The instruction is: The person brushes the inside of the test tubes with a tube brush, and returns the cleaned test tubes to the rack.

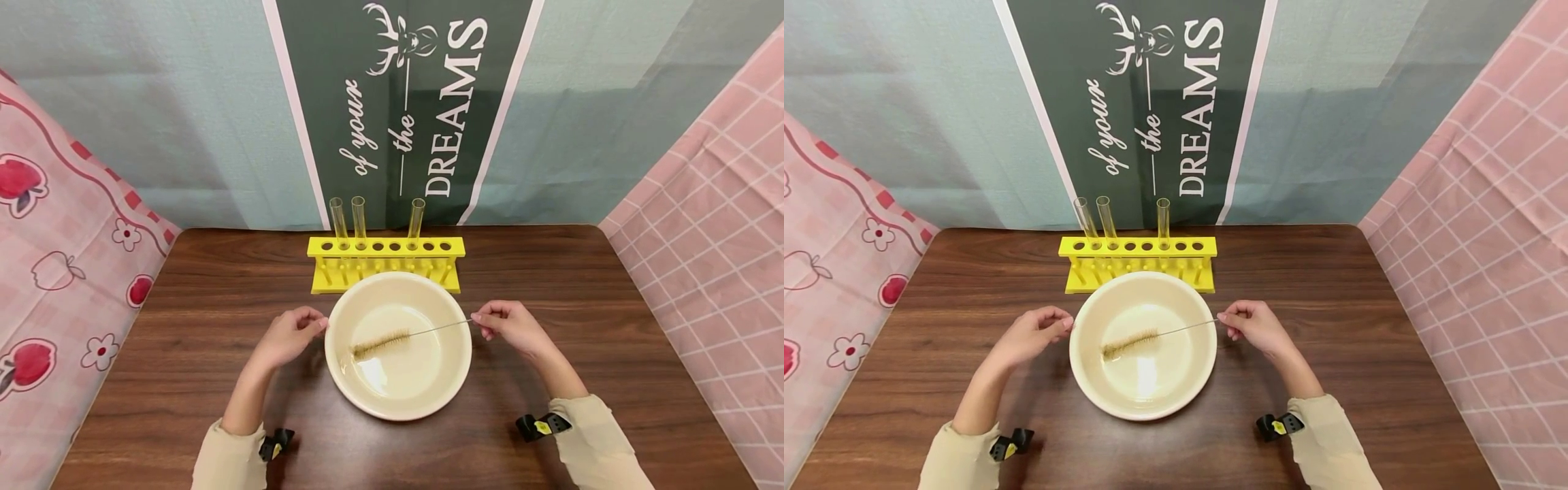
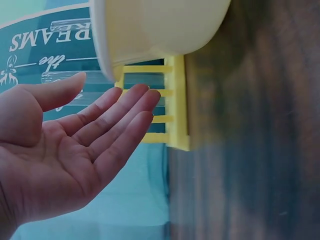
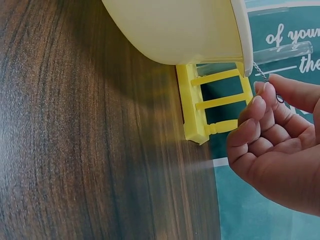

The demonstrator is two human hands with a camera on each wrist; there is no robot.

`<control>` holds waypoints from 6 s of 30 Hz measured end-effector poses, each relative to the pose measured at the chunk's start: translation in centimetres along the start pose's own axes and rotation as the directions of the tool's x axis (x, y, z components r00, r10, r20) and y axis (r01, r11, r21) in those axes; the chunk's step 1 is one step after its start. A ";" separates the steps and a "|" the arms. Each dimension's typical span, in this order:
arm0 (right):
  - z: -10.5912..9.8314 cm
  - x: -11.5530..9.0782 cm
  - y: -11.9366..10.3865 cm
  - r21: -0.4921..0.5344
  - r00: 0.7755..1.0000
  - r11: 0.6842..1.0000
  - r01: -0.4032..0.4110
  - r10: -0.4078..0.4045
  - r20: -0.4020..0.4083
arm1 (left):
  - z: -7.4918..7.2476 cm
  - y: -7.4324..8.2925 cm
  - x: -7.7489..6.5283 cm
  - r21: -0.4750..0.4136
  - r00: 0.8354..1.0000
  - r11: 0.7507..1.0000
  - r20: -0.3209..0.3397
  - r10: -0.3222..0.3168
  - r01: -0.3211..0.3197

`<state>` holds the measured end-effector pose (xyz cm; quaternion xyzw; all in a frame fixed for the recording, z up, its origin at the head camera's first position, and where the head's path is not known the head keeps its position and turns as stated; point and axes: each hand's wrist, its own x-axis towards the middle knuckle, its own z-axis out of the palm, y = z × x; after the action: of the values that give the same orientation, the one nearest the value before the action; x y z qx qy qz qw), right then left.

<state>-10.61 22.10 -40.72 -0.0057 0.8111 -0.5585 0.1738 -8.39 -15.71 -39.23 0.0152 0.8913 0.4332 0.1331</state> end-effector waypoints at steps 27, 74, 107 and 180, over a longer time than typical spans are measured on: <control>0.2 -0.2 -0.1 -0.003 1.000 1.000 0.010 -0.010 0.016 | -3.2 4.5 8.7 -0.107 0.984 0.994 -0.179 -0.024 0.005; 0.3 -0.3 0.3 0.076 1.000 0.997 0.010 -0.012 0.022 | -2.0 5.1 12.8 -0.446 0.980 0.891 -0.125 -0.156 0.085; 0.4 -0.3 0.6 0.085 1.000 0.996 0.017 -0.019 0.017 | -3.4 6.7 11.3 -0.397 0.976 0.915 -0.215 -0.024 -0.065; -2.8 -0.6 -0.8 -0.060 0.971 0.998 0.037 -0.021 0.238 | -4.5 2.5 1.7 0.353 0.963 0.909 0.227 0.146 -0.221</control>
<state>-10.98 24.49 -38.94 -0.0898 0.8017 -0.5301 0.2611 -11.39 -17.36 -35.08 0.1668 0.9346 0.2620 0.1733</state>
